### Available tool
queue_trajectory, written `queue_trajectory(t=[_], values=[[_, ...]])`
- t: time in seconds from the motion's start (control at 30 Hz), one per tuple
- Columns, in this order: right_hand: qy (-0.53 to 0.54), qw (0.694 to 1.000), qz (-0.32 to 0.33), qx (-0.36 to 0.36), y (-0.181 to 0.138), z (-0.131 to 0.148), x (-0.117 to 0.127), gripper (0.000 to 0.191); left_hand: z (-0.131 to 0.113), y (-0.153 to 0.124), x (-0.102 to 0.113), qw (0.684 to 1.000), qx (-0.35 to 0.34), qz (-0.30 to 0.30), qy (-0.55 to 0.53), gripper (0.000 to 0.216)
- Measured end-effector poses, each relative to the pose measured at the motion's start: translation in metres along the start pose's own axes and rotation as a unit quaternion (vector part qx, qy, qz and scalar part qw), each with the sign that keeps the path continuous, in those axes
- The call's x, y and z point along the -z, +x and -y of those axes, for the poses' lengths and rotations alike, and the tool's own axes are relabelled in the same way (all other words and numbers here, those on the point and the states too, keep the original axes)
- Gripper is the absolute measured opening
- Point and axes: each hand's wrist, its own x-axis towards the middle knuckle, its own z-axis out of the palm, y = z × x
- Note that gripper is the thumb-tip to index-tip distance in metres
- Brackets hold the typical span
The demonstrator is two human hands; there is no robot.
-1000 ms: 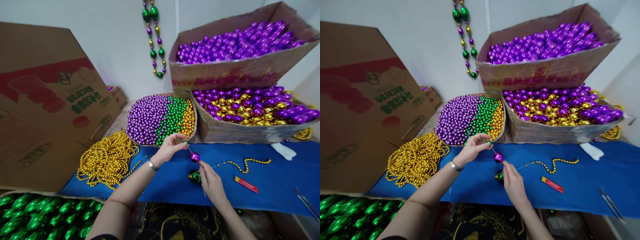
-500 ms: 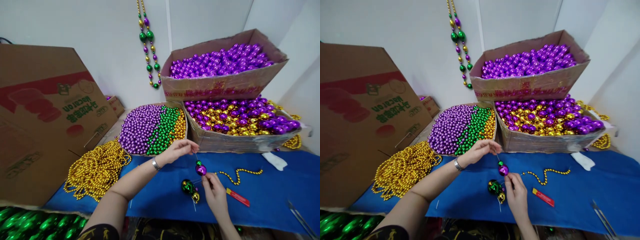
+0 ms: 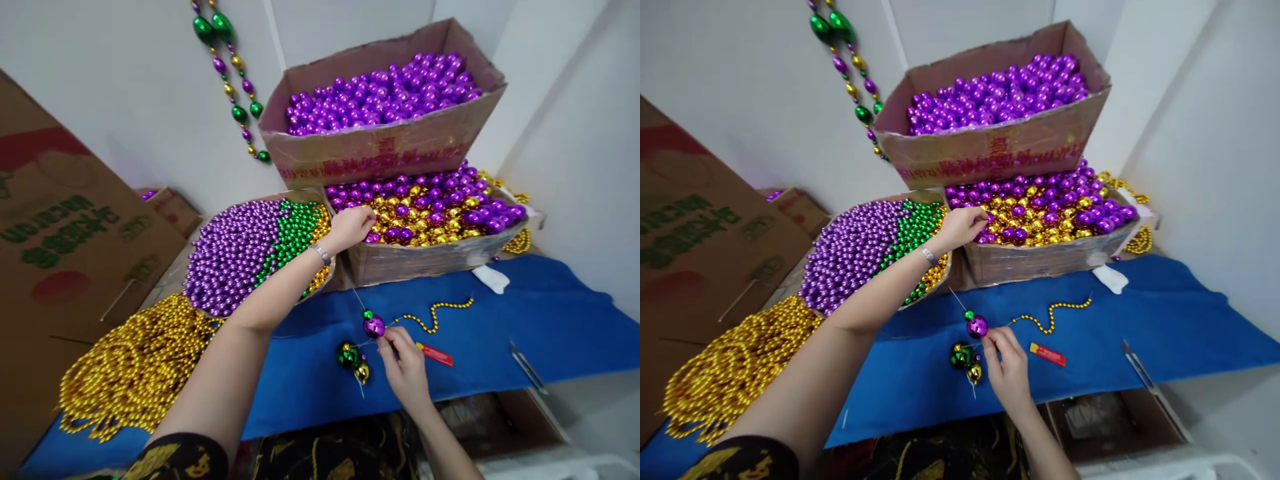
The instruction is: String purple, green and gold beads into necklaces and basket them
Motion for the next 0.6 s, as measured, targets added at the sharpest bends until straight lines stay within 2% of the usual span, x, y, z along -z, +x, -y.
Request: queue_trajectory(t=[0.07, 0.17, 0.27, 0.3, 0.37, 0.47, 0.53, 0.6], values=[[-0.006, 1.0, -0.004, 0.001, 0.0, -0.001, 0.001, 0.014, -0.001, 0.012, -0.008, 1.0, -0.009, 0.011, 0.02, 0.008], [-0.004, 1.0, -0.008, -0.001, 0.0, -0.002, 0.003, 0.014, -0.004, 0.029, -0.025, 0.996, -0.059, 0.059, 0.041, 0.01], [-0.002, 1.0, -0.011, -0.009, 0.001, -0.002, 0.003, 0.015, -0.013, 0.044, -0.048, 0.983, -0.128, 0.111, 0.073, 0.009], [-0.003, 1.0, -0.01, -0.013, 0.001, -0.002, 0.002, 0.015, -0.017, 0.048, -0.058, 0.98, -0.132, 0.128, 0.077, 0.009], [-0.005, 1.0, -0.008, -0.017, 0.001, -0.002, 0.002, 0.015, -0.025, 0.056, -0.077, 0.979, -0.101, 0.159, 0.081, 0.005], [-0.01, 1.0, -0.013, -0.019, 0.0, -0.002, 0.002, 0.016, -0.03, 0.065, -0.102, 0.982, -0.028, 0.166, 0.082, 0.028], [-0.015, 0.999, -0.019, -0.024, -0.001, -0.002, 0.003, 0.016, -0.031, 0.069, -0.11, 0.985, -0.013, 0.155, 0.074, 0.038], [-0.02, 0.999, -0.025, -0.026, -0.001, -0.003, 0.005, 0.016, -0.031, 0.07, -0.108, 0.989, -0.004, 0.139, 0.059, 0.036]])
